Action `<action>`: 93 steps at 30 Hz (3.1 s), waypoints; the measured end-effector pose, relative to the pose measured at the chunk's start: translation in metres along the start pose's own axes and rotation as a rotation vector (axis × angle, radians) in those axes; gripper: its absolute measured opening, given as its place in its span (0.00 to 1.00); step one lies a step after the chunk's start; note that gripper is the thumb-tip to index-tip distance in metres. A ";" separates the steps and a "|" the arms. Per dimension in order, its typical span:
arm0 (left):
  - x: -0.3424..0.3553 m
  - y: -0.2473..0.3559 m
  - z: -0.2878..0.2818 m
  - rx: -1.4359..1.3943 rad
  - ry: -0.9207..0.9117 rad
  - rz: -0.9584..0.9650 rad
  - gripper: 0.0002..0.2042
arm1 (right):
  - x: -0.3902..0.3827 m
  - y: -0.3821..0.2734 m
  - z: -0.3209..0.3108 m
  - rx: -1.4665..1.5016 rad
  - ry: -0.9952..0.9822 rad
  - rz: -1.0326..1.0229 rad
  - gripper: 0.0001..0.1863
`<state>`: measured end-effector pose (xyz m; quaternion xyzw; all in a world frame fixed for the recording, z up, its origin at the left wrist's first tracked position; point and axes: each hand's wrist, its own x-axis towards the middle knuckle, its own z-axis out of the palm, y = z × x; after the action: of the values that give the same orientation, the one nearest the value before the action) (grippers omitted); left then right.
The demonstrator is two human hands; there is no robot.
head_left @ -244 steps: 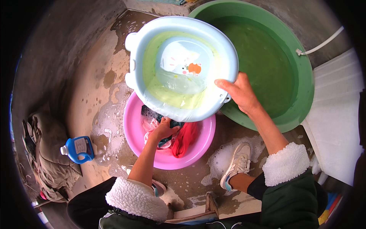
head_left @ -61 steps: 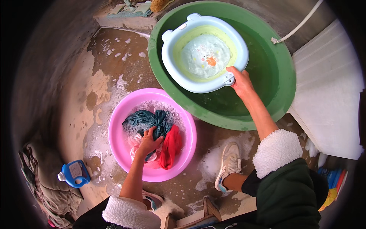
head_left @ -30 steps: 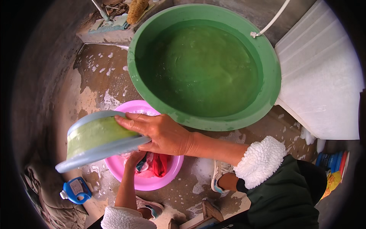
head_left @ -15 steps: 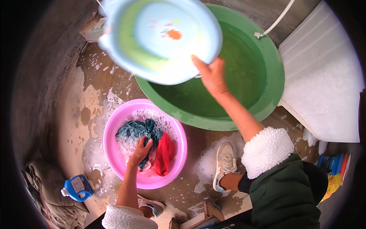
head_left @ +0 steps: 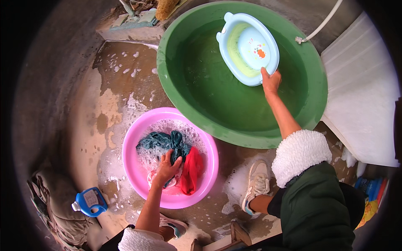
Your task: The person hand washes several pieces of clothing in a pink basin filled with soapy water. They scrub and wring a red cloth, then transfer it to a small blue basin. They rinse the pink basin, add more clothes, and pour water from a green basin into the pink basin to continue washing.
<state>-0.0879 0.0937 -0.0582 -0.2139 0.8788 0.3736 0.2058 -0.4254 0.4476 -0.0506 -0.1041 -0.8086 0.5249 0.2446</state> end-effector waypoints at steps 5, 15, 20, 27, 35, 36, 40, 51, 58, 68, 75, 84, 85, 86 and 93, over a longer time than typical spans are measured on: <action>0.002 -0.010 0.007 0.027 0.078 0.053 0.32 | 0.005 0.015 0.021 0.023 0.034 -0.014 0.24; 0.003 -0.011 0.004 0.072 0.041 0.008 0.32 | -0.069 0.018 0.035 0.010 -0.185 0.229 0.17; 0.002 -0.011 0.005 0.068 0.044 0.002 0.33 | -0.104 -0.002 0.046 0.395 -0.249 0.672 0.16; 0.007 -0.014 0.008 0.058 0.049 0.000 0.32 | -0.092 -0.022 0.028 0.640 -0.316 0.973 0.20; 0.007 -0.011 0.002 0.062 0.034 -0.021 0.33 | -0.050 -0.077 -0.006 0.666 -0.464 0.740 0.16; 0.007 -0.010 0.002 0.048 0.027 -0.027 0.33 | -0.046 -0.087 -0.012 0.672 -0.509 0.707 0.15; 0.009 -0.009 0.001 0.051 0.013 -0.044 0.32 | -0.043 -0.125 -0.027 0.586 -0.634 0.575 0.12; 0.014 -0.013 -0.003 0.002 0.006 -0.039 0.33 | -0.110 -0.189 -0.028 0.588 -0.948 0.270 0.15; 0.030 -0.033 -0.003 -0.049 -0.140 0.027 0.33 | -0.156 -0.221 -0.030 0.380 -1.024 -0.158 0.11; 0.016 -0.003 -0.029 -0.067 -0.144 0.195 0.31 | -0.185 -0.246 -0.034 0.356 -0.994 -0.938 0.35; 0.014 -0.005 -0.021 -0.056 -0.140 -0.093 0.38 | -0.138 -0.226 -0.039 0.447 -0.856 -0.652 0.32; 0.016 -0.011 -0.014 -0.044 -0.064 -0.077 0.36 | -0.009 -0.075 -0.037 0.272 -0.113 0.021 0.16; 0.016 -0.012 -0.013 -0.070 -0.063 -0.066 0.35 | -0.005 -0.057 -0.041 0.258 -0.099 0.005 0.16; 0.016 -0.012 -0.012 -0.083 -0.069 -0.066 0.34 | -0.004 -0.040 -0.046 0.221 -0.059 0.053 0.17; 0.014 -0.010 -0.010 -0.076 -0.023 -0.078 0.33 | -0.006 0.022 -0.059 0.157 0.000 0.133 0.18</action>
<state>-0.0963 0.0770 -0.0648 -0.2512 0.8525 0.4010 0.2222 -0.3924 0.5021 -0.0530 -0.1382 -0.7563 0.6016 0.2167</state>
